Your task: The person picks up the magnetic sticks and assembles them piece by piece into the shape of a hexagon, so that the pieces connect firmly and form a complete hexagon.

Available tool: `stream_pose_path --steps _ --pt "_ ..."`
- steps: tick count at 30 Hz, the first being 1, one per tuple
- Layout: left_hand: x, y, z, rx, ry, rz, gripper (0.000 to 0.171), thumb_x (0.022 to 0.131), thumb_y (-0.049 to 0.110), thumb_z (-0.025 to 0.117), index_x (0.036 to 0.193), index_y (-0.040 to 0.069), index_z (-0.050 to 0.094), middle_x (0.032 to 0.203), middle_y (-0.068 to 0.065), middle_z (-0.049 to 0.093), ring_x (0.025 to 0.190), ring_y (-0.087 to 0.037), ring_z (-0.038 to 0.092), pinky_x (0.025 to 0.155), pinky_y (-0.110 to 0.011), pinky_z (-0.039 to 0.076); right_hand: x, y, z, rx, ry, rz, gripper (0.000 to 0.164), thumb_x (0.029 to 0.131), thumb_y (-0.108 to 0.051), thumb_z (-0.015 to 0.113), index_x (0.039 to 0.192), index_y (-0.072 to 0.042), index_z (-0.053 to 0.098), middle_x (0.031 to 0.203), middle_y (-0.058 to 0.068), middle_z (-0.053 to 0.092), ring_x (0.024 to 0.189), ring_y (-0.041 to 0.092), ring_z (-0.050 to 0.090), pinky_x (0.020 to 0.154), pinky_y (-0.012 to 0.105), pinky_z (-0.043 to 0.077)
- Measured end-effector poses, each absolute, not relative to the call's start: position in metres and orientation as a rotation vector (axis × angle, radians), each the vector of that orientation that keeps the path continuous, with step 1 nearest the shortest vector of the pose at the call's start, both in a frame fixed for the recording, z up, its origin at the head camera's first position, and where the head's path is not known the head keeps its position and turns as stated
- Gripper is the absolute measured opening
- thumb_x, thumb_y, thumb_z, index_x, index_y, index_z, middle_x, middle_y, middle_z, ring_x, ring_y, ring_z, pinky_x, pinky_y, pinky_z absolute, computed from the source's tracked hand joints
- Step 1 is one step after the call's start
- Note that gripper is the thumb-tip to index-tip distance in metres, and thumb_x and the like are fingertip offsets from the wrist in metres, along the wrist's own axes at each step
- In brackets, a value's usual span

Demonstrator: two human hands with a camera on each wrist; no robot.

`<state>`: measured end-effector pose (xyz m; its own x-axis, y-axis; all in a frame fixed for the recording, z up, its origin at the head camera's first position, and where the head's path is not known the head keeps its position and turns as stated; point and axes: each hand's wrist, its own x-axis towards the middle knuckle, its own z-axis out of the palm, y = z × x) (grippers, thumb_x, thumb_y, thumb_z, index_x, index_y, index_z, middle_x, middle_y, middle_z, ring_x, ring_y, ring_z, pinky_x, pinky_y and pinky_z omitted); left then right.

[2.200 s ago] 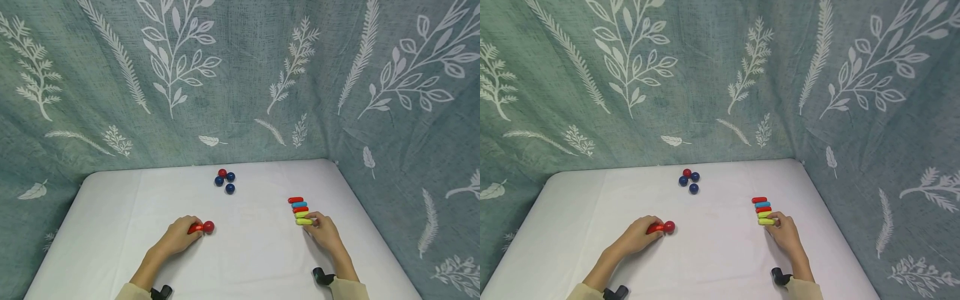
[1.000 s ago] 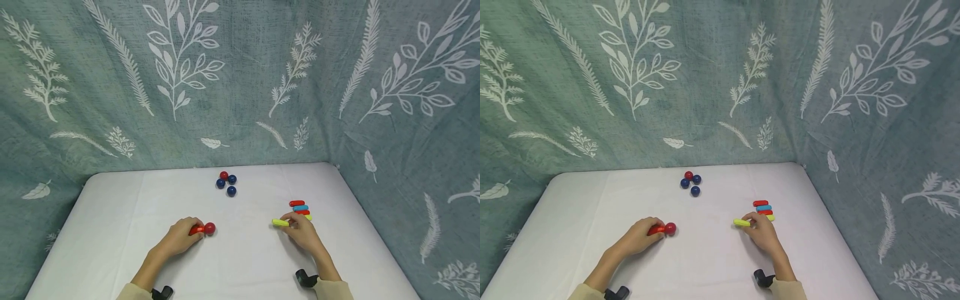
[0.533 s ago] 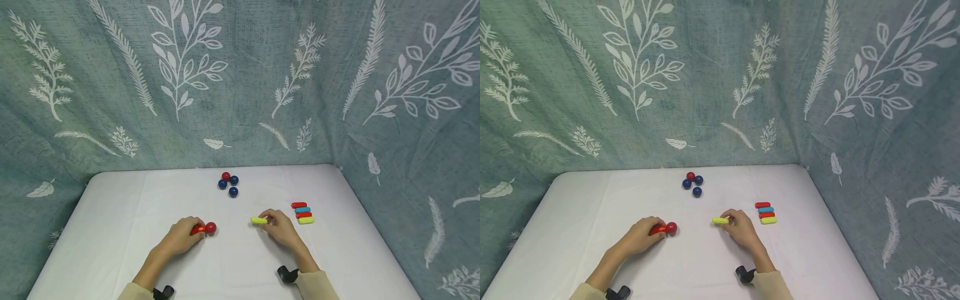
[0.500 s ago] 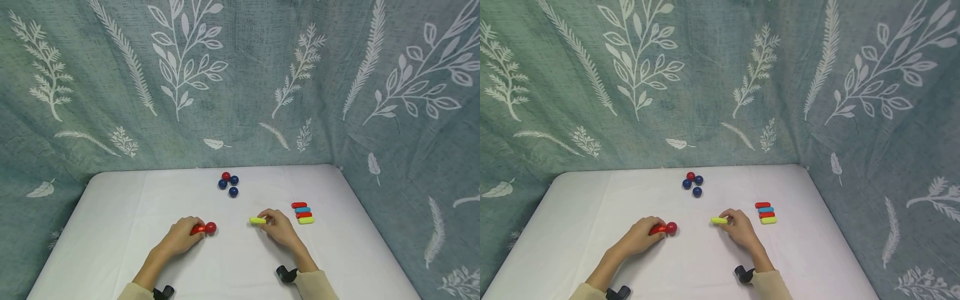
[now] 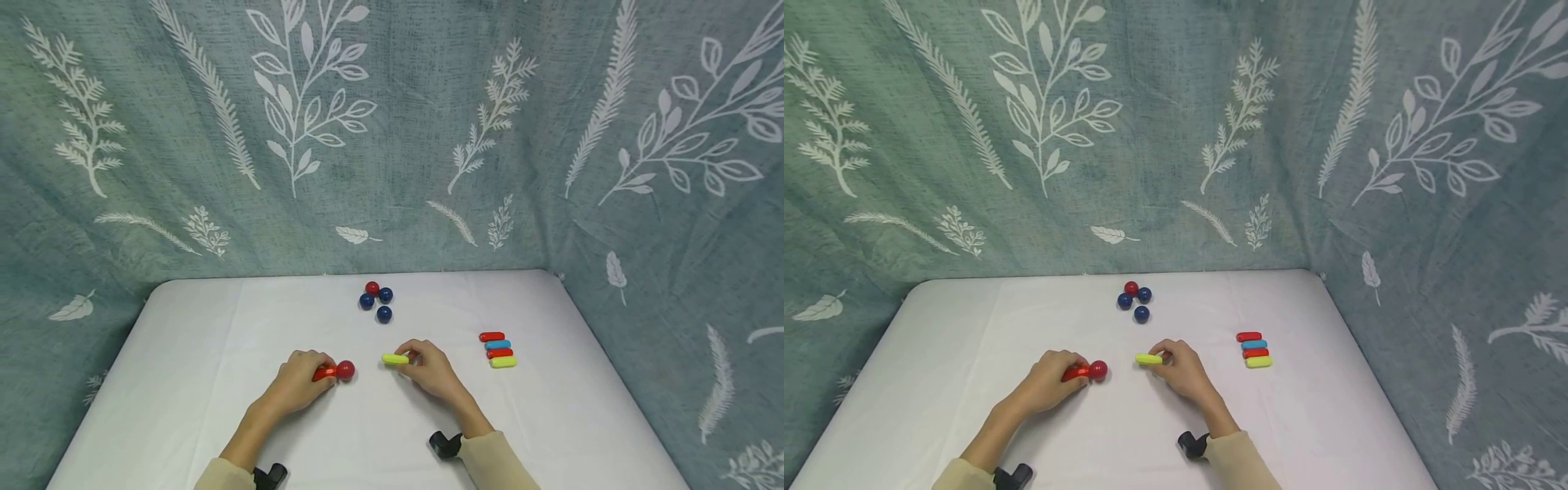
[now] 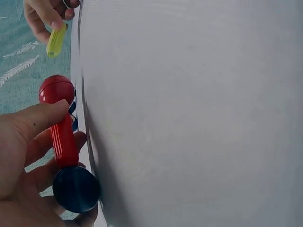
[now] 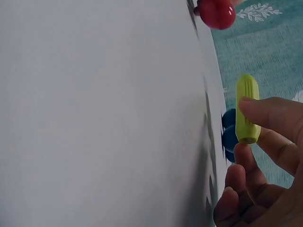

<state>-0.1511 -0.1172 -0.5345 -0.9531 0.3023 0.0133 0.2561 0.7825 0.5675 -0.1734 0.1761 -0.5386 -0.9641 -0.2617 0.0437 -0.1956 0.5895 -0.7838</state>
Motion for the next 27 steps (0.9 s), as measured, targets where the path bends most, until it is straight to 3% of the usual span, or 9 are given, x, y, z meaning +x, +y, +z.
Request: stream_pose_path --steps 27 --pt "-0.152 -0.119 -0.536 0.433 2.924 0.893 0.019 0.088 0.023 0.078 0.106 0.018 0.072 0.101 0.004 0.066 0.106 -0.03 0.055 0.082 -0.051 0.044 -0.18 0.134 -0.542 -0.522 2.677 -1.291 0.02 0.085 -0.015 0.079 0.103 -0.017 0.073 0.087 0.0 0.058 0.07 0.014 0.048 0.059 0.028 0.041"
